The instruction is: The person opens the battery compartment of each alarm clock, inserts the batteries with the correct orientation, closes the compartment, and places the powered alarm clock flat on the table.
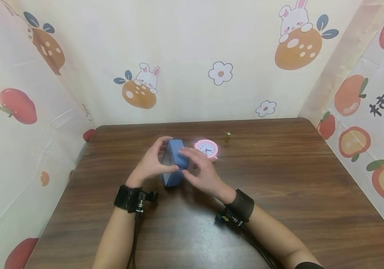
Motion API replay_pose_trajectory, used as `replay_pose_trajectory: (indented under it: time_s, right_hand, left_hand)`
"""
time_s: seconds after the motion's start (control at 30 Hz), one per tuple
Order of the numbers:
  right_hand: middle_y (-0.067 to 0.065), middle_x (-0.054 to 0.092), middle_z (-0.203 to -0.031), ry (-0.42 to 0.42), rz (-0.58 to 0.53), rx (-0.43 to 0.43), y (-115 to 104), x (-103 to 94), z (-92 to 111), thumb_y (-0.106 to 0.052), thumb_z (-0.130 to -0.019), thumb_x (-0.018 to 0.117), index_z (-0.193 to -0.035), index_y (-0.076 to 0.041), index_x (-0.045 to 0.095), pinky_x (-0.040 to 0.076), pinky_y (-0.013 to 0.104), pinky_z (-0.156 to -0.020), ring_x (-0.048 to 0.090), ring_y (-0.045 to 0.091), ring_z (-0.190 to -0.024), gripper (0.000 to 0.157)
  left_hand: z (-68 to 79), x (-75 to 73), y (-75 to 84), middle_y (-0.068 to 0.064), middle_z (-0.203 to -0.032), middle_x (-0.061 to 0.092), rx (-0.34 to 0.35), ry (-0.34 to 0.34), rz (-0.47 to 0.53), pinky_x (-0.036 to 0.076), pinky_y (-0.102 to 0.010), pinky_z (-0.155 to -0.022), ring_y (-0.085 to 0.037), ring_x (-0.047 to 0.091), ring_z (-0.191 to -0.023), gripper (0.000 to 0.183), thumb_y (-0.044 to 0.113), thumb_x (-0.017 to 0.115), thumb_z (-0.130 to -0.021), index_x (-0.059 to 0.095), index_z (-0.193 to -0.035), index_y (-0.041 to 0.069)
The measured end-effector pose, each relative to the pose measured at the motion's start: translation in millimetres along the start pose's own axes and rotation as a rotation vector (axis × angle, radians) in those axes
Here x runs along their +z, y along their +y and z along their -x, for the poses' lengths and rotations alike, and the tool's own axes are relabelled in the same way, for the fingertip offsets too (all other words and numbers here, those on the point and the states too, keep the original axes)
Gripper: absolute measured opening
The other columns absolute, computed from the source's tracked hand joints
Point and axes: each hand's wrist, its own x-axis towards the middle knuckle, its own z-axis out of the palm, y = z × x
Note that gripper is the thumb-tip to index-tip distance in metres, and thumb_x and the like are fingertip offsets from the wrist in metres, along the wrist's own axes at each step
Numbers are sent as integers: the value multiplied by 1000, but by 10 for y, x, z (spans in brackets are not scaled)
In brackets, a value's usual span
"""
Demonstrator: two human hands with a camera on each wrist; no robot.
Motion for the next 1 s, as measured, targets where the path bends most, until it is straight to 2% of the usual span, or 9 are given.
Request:
replay_pose_trajectory:
  time_s: [0.13,0.3,0.6,0.73,1.0]
  right_hand:
    - [13,44,-143,-2,-16,59,7,10,21,-9,-84,71,-141,-17,47,57,45,-83,48,26,-127,62]
    - [10,41,-143,-17,-27,118,14,16,37,-12,-84,73,-144,-19,42,56,44,-86,48,27,-125,67]
    - [6,40,-145,-38,-32,140,30,7,40,-16,-85,72,-145,-22,39,55,43,-90,47,24,-127,69]
    - [7,40,-145,-49,-21,142,31,2,38,-19,-85,72,-145,-22,37,54,41,-90,48,23,-126,69]
    - [6,39,-144,-88,-18,177,48,-3,22,-24,-83,74,-149,-24,30,54,36,-88,50,21,-124,80]
  left_hand:
    - [-22,-3,-98,-10,-146,41,16,9,-11,39,-62,-103,-39,40,-134,88,32,84,-73,32,-144,26]
    - [-24,-9,-127,-5,-138,50,63,31,-25,42,-61,-101,-34,47,-129,82,36,85,-70,39,-138,30]
    - [-37,14,-171,-3,-135,53,111,53,-2,43,-62,-99,-32,51,-124,80,36,85,-68,42,-135,29]
    - [-36,13,-190,-3,-135,53,136,42,27,42,-65,-97,-32,52,-123,80,34,85,-69,42,-135,30]
    - [-40,-16,-240,-1,-133,53,170,-12,59,42,-58,-101,-27,52,-123,81,27,85,-69,40,-136,31]
